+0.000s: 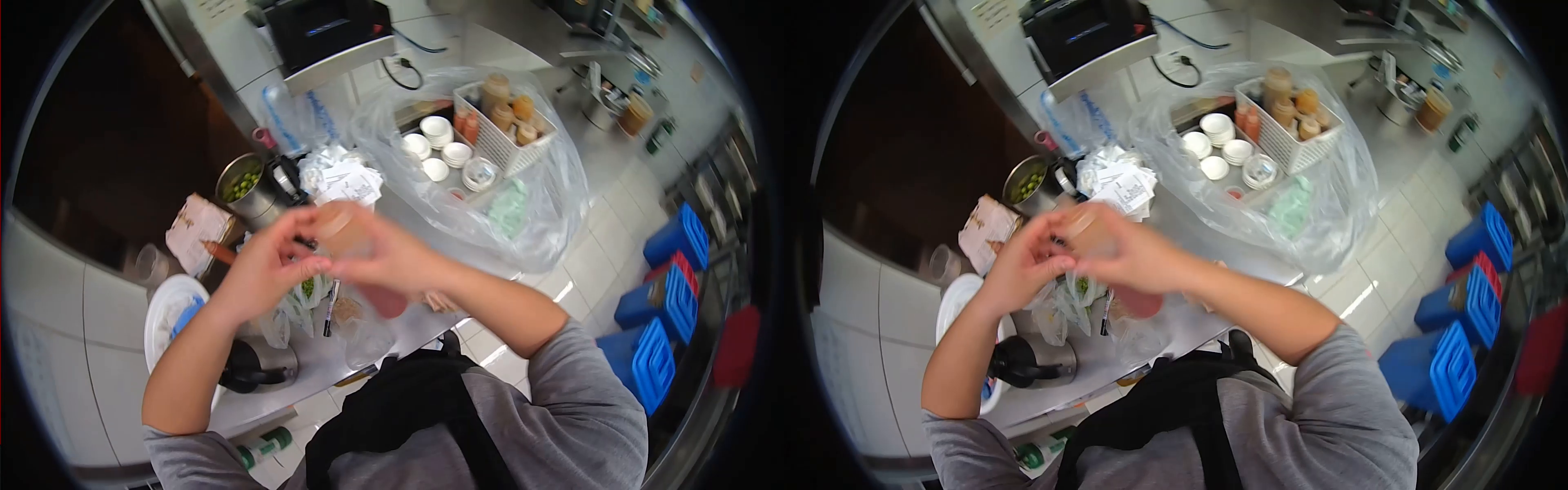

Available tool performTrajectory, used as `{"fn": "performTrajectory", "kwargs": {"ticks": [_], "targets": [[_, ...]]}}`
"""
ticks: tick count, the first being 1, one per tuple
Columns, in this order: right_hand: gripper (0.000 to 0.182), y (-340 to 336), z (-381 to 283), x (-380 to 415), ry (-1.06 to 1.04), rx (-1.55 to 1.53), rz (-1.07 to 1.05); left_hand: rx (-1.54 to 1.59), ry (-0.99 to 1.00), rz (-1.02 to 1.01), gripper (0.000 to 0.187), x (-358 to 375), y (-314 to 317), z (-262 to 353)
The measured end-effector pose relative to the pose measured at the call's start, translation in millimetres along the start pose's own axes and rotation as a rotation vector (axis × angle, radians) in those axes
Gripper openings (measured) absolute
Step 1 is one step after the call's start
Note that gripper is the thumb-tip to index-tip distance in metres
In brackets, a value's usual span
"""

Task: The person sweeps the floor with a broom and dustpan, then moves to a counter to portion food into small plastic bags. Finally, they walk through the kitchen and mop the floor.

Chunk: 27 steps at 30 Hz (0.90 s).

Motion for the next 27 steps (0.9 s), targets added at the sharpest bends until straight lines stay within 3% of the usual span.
{"fn": "performTrajectory", "kwargs": {"ticks": [1, 2, 3, 4, 5, 6, 8, 10, 12, 13, 14, 15, 16, 18, 20, 22, 24, 27], "targets": [[0.07, -26.1, 0.9, -3.6, 0.145, -0.085, -0.01, 0.032, -0.007, 0.057, 0.06, -7.3, -4.7, 1.4], [0.058, -61.8, 17.8, -15.7, 0.064, 0.052, 0.057, 0.013, 0.03, 0.155, 0.064, -13.7, -26.3, -17.2], [0.049, -100.3, 8.3, -26.7, 0.249, 0.172, 0.092, -0.06, -0.035, 0.292, 0.058, -15.1, -52.5, -29.0], [0.05, -133.8, 6.9, -42.6, -0.019, 0.47, 0.34, -0.087, -0.141, 0.437, 0.049, -14.7, -81.6, -48.3], [0.056, -176.3, 19.7, -64.6, -0.19, 0.604, 0.448, -0.066, -0.127, 0.59, 0.04, -13.7, -110.9, -71.0], [0.056, -210.3, 22.2, -83.1, -0.246, 0.637, 0.456, -0.243, -0.128, 0.769, 0.037, -8.3, -145.6, -108.1], [0.055, -260.9, 24.4, -112.2, -0.691, 1.122, 0.37, -0.369, -0.347, 1.033, 0.043, 6.2, -188.8, -165.7], [0.064, -303.5, 40.0, -130.7, -0.771, 1.499, 0.253, -0.454, -0.429, 1.116, 0.048, 18.2, -218.2, -241.3], [0.054, -346.2, 69.9, -142.8, -0.465, 1.407, 0.239, -0.64, -0.691, 0.981, 0.061, 14.8, -229.5, -307.0], [0.054, -354.2, 77.2, -143.0, -0.451, 1.412, 0.247, -0.597, -0.752, 1.01, 0.068, 14.4, -229.1, -336.5], [0.046, -366.9, 83.4, -143.0, -0.3, 1.401, 0.286, -0.551, -0.802, 1.032, 0.077, 8.4, -221.2, -355.1], [0.039, -381.6, 87.4, -142.9, -0.15, 1.389, 0.328, -0.384, -0.758, 1.104, 0.082, -4.0, -200.4, -334.7], [0.039, -393.7, 89.7, -144.8, -0.132, 1.401, 0.345, -0.213, -0.716, 1.168, 0.088, -11.7, -178.2, -314.6], [0.034, -421.6, 104.6, -150.6, 0.258, 1.167, 0.286, -0.206, -0.673, 1.292, 0.093, -14.2, -187.9, -369.3], [0.028, -439.0, 103.6, -147.9, 0.264, 1.17, 0.342, 0.018, -0.495, 1.294, 0.078, -15.0, -208.0, -463.3], [0.032, -448.6, 113.4, -152.4, 0.461, 1.002, 0.123, 0.119, -0.592, 1.321, 0.05, -34.0, -171.4, -400.0], [0.032, -451.0, 113.7, -158.1, 0.537, 1.096, 0.085, -0.103, -0.453, 1.259, 0.027, -17.3, -195.9, -477.7], [0.037, -450.4, 117.2, -161.7, 0.633, 1.256, 0.039, -0.223, -0.613, 1.297, 0.018, -17.4, -169.9, -436.8]]}}
Point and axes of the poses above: each hand's wrist, its own x-axis away from the middle knuckle, its own y-axis out of the palm, z = x × y, the point moved 3 cm from there along -x, towards the middle knuckle
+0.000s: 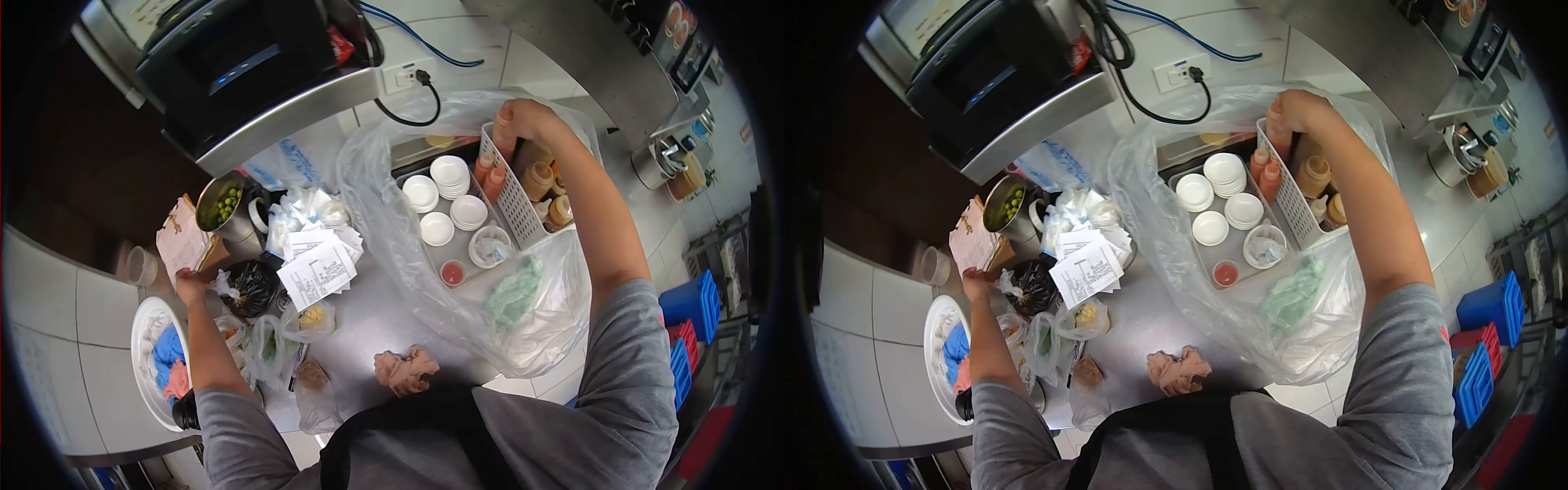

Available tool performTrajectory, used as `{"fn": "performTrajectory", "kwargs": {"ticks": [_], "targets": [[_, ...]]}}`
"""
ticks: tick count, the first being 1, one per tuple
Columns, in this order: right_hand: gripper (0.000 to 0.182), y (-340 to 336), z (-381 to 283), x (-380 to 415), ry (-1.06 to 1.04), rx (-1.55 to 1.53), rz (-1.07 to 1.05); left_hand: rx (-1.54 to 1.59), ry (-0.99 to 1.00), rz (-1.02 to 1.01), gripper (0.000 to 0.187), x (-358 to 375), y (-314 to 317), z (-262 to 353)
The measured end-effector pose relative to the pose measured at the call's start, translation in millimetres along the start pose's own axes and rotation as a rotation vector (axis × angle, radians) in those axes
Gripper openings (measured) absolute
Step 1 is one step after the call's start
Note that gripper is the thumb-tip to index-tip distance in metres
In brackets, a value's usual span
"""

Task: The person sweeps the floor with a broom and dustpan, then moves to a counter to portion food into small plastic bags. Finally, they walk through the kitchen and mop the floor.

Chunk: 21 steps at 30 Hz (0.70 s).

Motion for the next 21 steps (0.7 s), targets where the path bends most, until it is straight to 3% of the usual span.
{"fn": "performTrajectory", "kwargs": {"ticks": [2, 5, 7, 9, 11, 12, 13, 14, 15, 16, 18, 19, 21], "targets": [[0.039, -2.9, -4.2, 7.3, 0.048, 0.103, 0.049, -0.148, 0.122, 0.264, 0.015, 13.8, -15.8, 13.5], [0.033, 6.5, -5.7, 3.8, 0.128, 0.231, 0.131, -0.088, 0.289, 0.331, 0.015, 72.0, -56.4, 86.4], [0.025, 16.2, -7.5, 11.1, 0.137, 0.249, 0.21, -0.004, 0.378, 0.352, 0.017, 147.1, -79.5, 176.4], [0.028, 12.2, -30.6, 37.7, -0.064, 0.329, 0.596, 0.213, 0.509, 0.285, 0.016, 197.4, -89.1, 231.2], [0.035, 9.6, -70.5, 88.6, -0.288, -0.222, 0.552, 0.264, 0.534, 0.077, 0.015, 248.4, -88.0, 283.1], [0.042, 15.2, -97.5, 125.3, -0.33, -0.656, 0.281, 0.355, 0.444, -0.109, 0.014, 276.2, -80.6, 307.2], [0.053, 40.3, -111.9, 149.6, -0.626, -0.755, 0.21, 0.29, 0.455, -0.265, 0.015, 303.2, -75.5, 332.6], [0.066, 41.5, -138.1, 197.1, -0.658, -0.781, 0.035, 0.346, 0.442, -0.45, 0.017, 326.4, -63.9, 343.4], [0.069, 50.3, -159.1, 228.0, -0.755, -0.841, 0.002, 0.324, 0.559, -0.601, 0.019, 349.1, -51.1, 347.2], [0.073, 55.8, -171.9, 250.2, -0.846, -0.9, -0.03, 0.411, 0.521, -0.812, 0.025, 372.8, -39.1, 361.3], [0.074, 73.9, -167.2, 267.2, -0.796, -0.944, -0.163, 0.543, 0.475, -1.087, 0.043, 414.3, -15.9, 362.1], [0.075, 83.4, -160.3, 269.2, -0.72, -0.988, -0.283, 0.554, 0.468, -1.072, 0.043, 428.0, -14.9, 361.2], [0.07, 86.9, -136.3, 264.9, -0.647, -0.889, -0.216, 0.779, 0.227, -1.133, 0.062, 446.7, -15.2, 355.1]]}}
Point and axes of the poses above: each hand's wrist, its own x-axis away from the middle knuckle, its own y-axis out of the palm, z = x × y, the point moved 3 cm from there along -x, towards the middle knuckle
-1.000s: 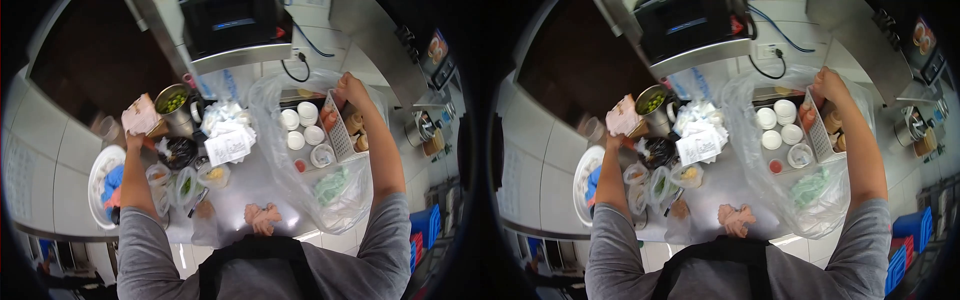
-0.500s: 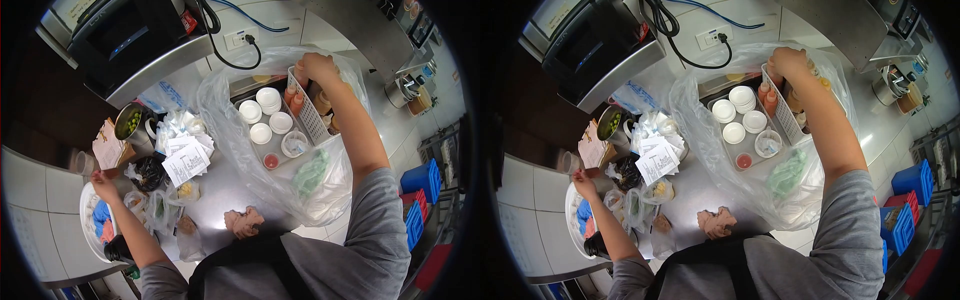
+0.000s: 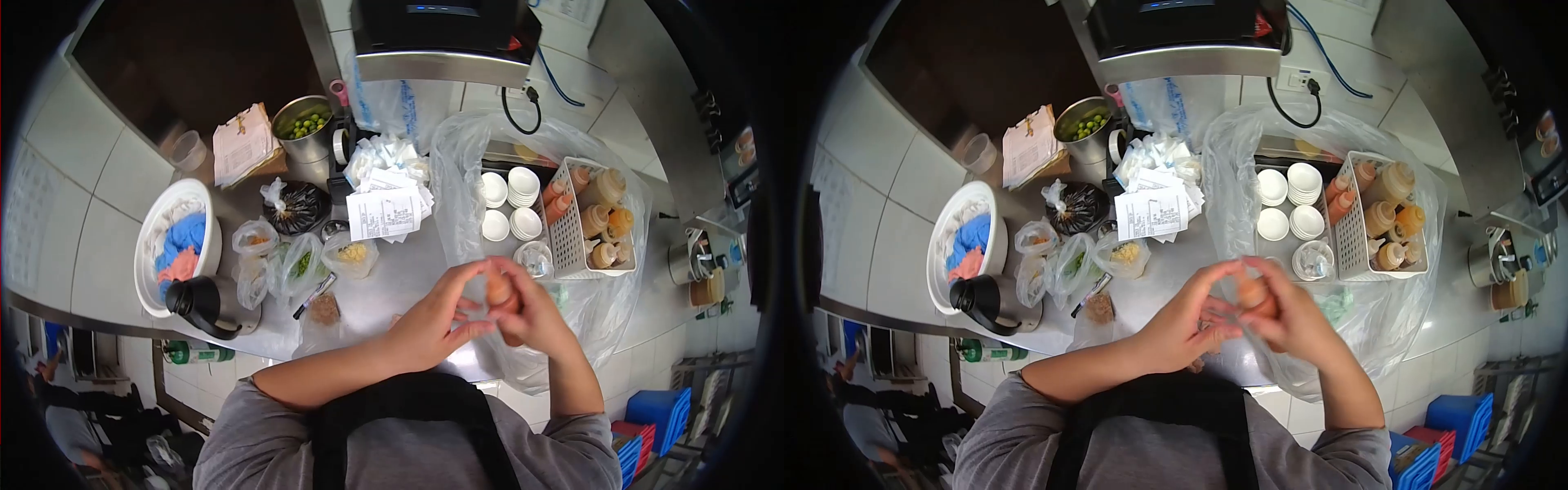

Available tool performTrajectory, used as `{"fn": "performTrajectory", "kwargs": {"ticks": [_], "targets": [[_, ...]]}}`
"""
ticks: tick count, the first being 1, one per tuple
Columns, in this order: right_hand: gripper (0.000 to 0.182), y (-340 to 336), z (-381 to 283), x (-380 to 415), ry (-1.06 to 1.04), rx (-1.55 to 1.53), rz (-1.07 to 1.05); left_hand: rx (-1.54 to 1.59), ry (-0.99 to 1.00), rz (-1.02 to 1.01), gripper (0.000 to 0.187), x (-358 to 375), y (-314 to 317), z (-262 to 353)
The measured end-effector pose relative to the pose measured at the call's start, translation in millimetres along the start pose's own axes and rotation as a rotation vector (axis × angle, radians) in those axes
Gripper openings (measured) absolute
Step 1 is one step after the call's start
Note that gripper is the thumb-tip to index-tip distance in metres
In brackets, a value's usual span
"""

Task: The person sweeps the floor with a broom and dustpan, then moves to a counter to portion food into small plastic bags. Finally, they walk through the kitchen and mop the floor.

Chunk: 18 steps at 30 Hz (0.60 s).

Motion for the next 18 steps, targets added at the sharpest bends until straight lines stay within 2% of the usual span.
{"fn": "performTrajectory", "kwargs": {"ticks": [1, 2, 3, 4, 5, 7, 8, 10, 11, 13, 16, 17, 18], "targets": [[0.065, -11.2, 8.4, 4.9, 0.06, 0.1, 0.078, -0.269, 0.161, 0.006, 0.072, 6.8, -4.4, -2.7], [0.06, -24.0, 15.2, 3.9, 0.152, 0.145, 0.182, -0.262, 0.161, 0.018, 0.072, 16.4, -11.8, -12.6], [0.055, -39.6, 22.7, -0.7, 0.243, 0.192, 0.289, -0.414, 0.14, 0.056, 0.067, 28.1, -21.7, -24.4], [0.052, -54.8, 32.6, -6.7, 0.078, 0.442, 0.35, -0.566, 0.118, 0.094, 0.063, 40.5, -32.0, -36.1], [0.048, -68.1, 46.2, -13.4, -0.095, 0.688, 0.406, -0.559, 0.118, 0.103, 0.063, 54.8, -42.4, -47.6], [0.044, -89.4, 71.0, -29.1, -0.126, 0.915, 0.405, -0.757, 0.051, 0.117, 0.048, 86.2, -63.7, -71.1], [0.044, -97.4, 83.3, -33.2, -0.13, 0.915, 0.394, -0.751, 0.045, 0.125, 0.048, 100.0, -72.5, -81.1], [0.048, -108.0, 107.1, -41.2, 0.017, 1.125, 0.344, -0.844, -0.023, 0.247, 0.037, 126.4, -89.5, -93.0], [0.048, -111.0, 115.3, -45.9, 0.011, 1.125, 0.329, -0.947, 0.02, 0.305, 0.036, 136.5, -94.2, -92.4], [0.05, -119.6, 126.3, -55.4, 0.215, 1.14, 0.345, -1.014, 0.043, 0.325, 0.035, 151.2, -100.6, -86.8], [0.054, -123.1, 108.0, -66.5, 0.106, 1.179, 0.357, -1.073, 0.038, 0.367, 0.033, 168.5, -105.4, -88.6], [0.051, -125.1, 102.9, -65.9, 0.251, 1.197, 0.399, -1.156, 0.098, 0.345, 0.032, 172.3, -105.6, -87.4], [0.051, -120.9, 98.2, -65.2, 0.244, 1.201, 0.39, -1.241, 0.163, 0.321, 0.032, 176.7, -105.8, -85.4]]}}
Point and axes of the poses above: each hand's wrist, its own x-axis away from the middle knuckle, its own y-axis out of the palm, z = x × y, the point moved 3 cm from there along -x, towards the middle knuckle
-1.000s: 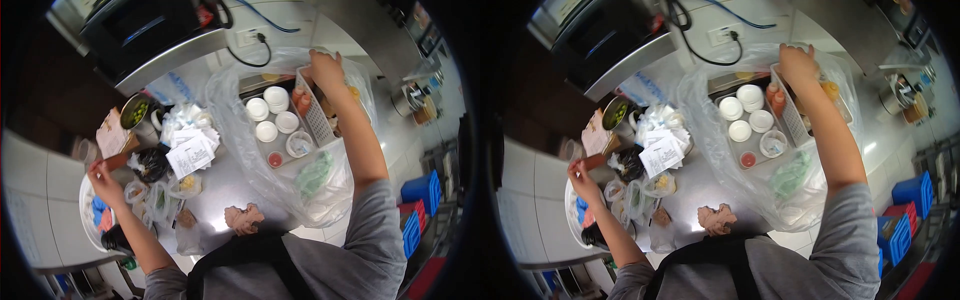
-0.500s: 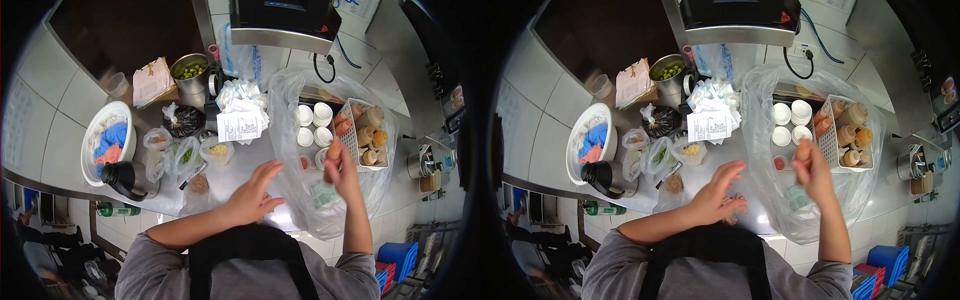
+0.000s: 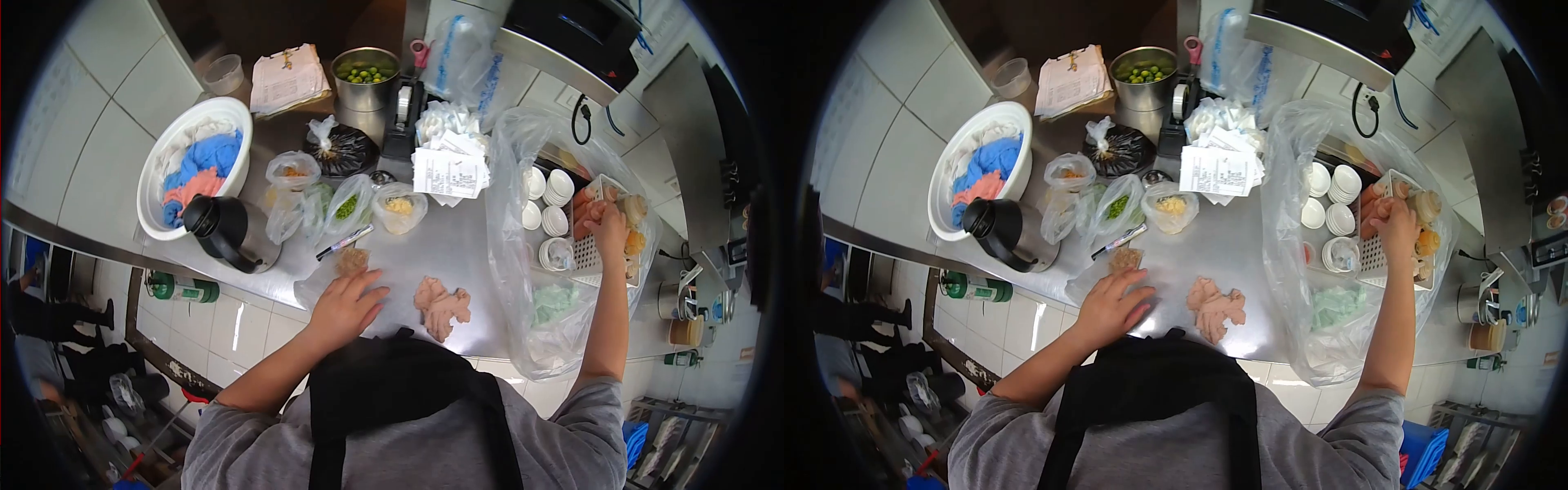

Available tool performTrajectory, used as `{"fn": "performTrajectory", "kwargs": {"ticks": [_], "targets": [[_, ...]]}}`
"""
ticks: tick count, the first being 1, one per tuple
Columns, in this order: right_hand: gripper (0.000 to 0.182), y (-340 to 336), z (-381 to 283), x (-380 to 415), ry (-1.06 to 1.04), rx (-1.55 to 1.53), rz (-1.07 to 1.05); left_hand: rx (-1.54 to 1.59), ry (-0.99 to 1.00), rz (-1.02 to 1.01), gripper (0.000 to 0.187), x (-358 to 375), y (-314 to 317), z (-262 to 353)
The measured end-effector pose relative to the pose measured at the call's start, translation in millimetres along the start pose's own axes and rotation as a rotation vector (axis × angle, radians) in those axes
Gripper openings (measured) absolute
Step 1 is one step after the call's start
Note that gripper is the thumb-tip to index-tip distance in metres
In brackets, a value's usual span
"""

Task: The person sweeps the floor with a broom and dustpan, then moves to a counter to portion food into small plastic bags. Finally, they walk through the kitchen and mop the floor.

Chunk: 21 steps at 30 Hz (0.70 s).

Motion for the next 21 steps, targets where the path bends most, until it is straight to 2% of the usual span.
{"fn": "performTrajectory", "kwargs": {"ticks": [2, 4, 5, 6, 7, 9, 10, 12, 13, 15, 16, 17, 18, 19, 20, 21], "targets": [[0.049, -9.6, 2.8, 7.2, 0.086, 0.176, 0.082, -0.049, 0.045, 0.004, 0.032, 10.2, -6.6, -3.7], [0.042, 6.6, 36.8, 0.7, 0.103, 0.147, 0.036, -0.1, 0.09, 0.012, 0.033, 21.5, -15.1, -8.3], [0.035, 23.4, 62.2, -7.4, 0.096, -0.022, -0.005, -0.11, 0.088, -0.008, 0.039, 29.2, -20.6, -11.5], [0.029, 20.7, 56.0, -9.3, 0.088, -0.19, -0.05, -0.12, 0.085, -0.029, 0.045, 36.6, -25.3, -14.9], [0.029, 18.4, 49.5, -6.7, 0.08, -0.189, -0.049, -0.121, 0.078, -0.024, 0.045, 44.0, -27.9, -20.0], [0.016, 6.9, 26.7, 7.0, 0.178, 0.085, 0.018, -0.105, 0.047, 0.024, 0.057, 56.4, -32.1, -31.0], [0.016, -0.6, 4.9, 12.5, 0.174, 0.085, 0.022, -0.106, 0.045, 0.029, 0.057, 58.0, -35.9, -34.3], [0.014, -21.1, -52.0, 28.9, -0.02, -0.017, 0.427, -0.216, -0.067, 0.06, 0.067, 58.7, -43.6, -45.0], [0.013, -22.1, -83.6, 39.8, -0.148, -0.174, 0.415, -0.213, -0.071, 0.059, 0.067, 57.9, -43.9, -47.3], [0.016, -28.6, -173.3, 77.7, -0.321, -0.481, 0.324, 0.134, -0.513, -0.084, 0.071, 56.7, -34.5, -64.1], [0.011, -22.5, -214.3, 94.1, -0.316, -0.65, 0.1, 0.135, -0.513, -0.087, 0.071, 56.2, -27.2, -70.7], [0.006, -33.4, -262.1, 105.9, -0.426, -0.732, 0.029, 0.308, -0.511, -0.034, 0.072, 56.1, -16.4, -79.4], [0.005, -31.1, -299.0, 109.4, -0.483, -0.84, 0.015, 0.479, -0.507, 0.019, 0.074, 54.9, -11.4, -84.2], [0.007, -31.7, -333.2, 106.4, -0.512, -0.889, -0.021, 0.507, -0.422, 0.021, 0.076, 47.7, -17.2, -76.8], [0.007, -32.0, -366.6, 98.5, -0.552, -0.949, 0.004, 0.508, -0.421, 0.018, 0.076, 43.1, -18.1, -74.3], [0.008, -31.9, -399.0, 87.6, -0.594, -1.01, 0.031, 0.489, -0.239, 0.017, 0.076, 37.1, -20.4, -68.6]]}}
Point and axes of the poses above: each hand's wrist, its own x-axis away from the middle knuckle, its own y-axis out of the palm, z = x × y, the point moved 3 cm from there along -x, towards the middle knuckle
